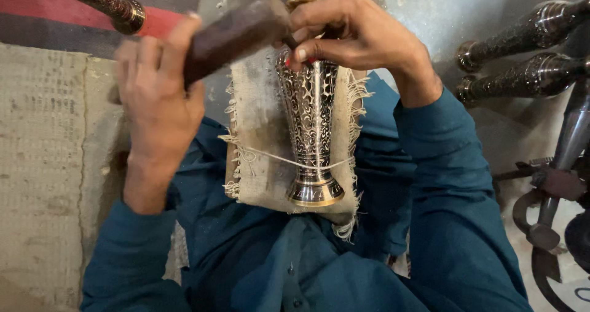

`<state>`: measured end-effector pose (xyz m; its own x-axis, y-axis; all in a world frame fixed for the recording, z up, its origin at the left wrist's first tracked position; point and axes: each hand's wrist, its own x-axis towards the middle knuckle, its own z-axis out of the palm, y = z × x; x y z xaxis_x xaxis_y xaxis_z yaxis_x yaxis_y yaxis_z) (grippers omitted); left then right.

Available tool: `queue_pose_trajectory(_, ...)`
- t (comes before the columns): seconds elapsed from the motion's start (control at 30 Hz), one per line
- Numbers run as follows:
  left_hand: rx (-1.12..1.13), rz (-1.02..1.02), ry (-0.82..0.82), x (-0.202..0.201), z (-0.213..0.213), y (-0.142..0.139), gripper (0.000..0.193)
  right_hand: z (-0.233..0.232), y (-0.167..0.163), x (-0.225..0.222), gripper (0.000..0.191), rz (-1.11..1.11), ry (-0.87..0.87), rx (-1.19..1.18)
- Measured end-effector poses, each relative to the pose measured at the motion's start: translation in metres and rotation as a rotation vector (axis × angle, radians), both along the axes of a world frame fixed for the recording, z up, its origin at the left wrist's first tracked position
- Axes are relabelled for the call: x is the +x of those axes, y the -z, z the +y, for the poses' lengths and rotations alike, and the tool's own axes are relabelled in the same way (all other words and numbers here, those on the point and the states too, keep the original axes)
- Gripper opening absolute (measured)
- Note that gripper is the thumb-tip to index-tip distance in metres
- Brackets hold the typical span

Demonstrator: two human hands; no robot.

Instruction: The person is sitting cross-legged on the floor, using a hammer and chisel to engrave intricate patterns onto a metal vase. The vase is secured on a cloth pad on their lap, and they repeatedly strike the chisel to create detailed designs.

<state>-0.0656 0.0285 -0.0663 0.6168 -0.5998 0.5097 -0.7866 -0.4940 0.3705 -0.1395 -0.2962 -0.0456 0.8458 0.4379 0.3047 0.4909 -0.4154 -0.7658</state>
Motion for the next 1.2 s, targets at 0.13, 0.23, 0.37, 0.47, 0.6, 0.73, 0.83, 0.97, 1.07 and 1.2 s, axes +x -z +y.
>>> queue_pose_trajectory(0.13,-0.107,0.135,0.06,0.004,0.0,0.003,0.073,-0.002,0.002,0.0,0.028,-0.003,-0.028,0.018)
queue_pose_trajectory(0.23,0.102,-0.186,0.014,0.005,-0.001,0.001,0.075,-0.004,0.004,0.001,0.016,0.06,-0.071,0.083)
queue_pose_trajectory(0.37,-0.159,0.21,0.065,-0.001,-0.005,-0.004,0.073,-0.002,0.002,-0.003,0.024,0.048,-0.031,0.054)
queue_pose_trajectory(0.47,0.019,0.046,0.039,-0.004,-0.006,-0.003,0.077,0.002,-0.001,-0.004,0.02,0.06,-0.004,0.077)
queue_pose_trajectory(0.6,-0.178,0.29,0.173,-0.004,-0.006,0.006,0.073,0.014,0.001,-0.016,0.029,0.079,0.188,0.067)
queue_pose_trajectory(0.73,-0.23,0.385,0.153,-0.005,-0.009,0.017,0.073,0.016,0.001,-0.019,0.024,-0.006,0.216,0.021)
queue_pose_trajectory(0.83,-0.297,0.558,0.117,-0.005,-0.011,0.016,0.064,0.017,0.0,-0.019,0.023,0.038,0.202,0.06)
queue_pose_trajectory(0.97,-0.091,0.035,0.102,0.001,-0.006,0.005,0.077,0.016,-0.003,-0.018,0.031,-0.008,0.183,0.001)
queue_pose_trajectory(1.07,-0.025,0.028,-0.033,0.005,-0.005,0.001,0.073,0.016,-0.002,-0.019,0.03,0.008,0.201,-0.003)
queue_pose_trajectory(1.2,0.012,0.126,-0.007,0.004,-0.003,0.002,0.074,0.012,0.006,-0.019,0.025,-0.02,0.167,0.052)
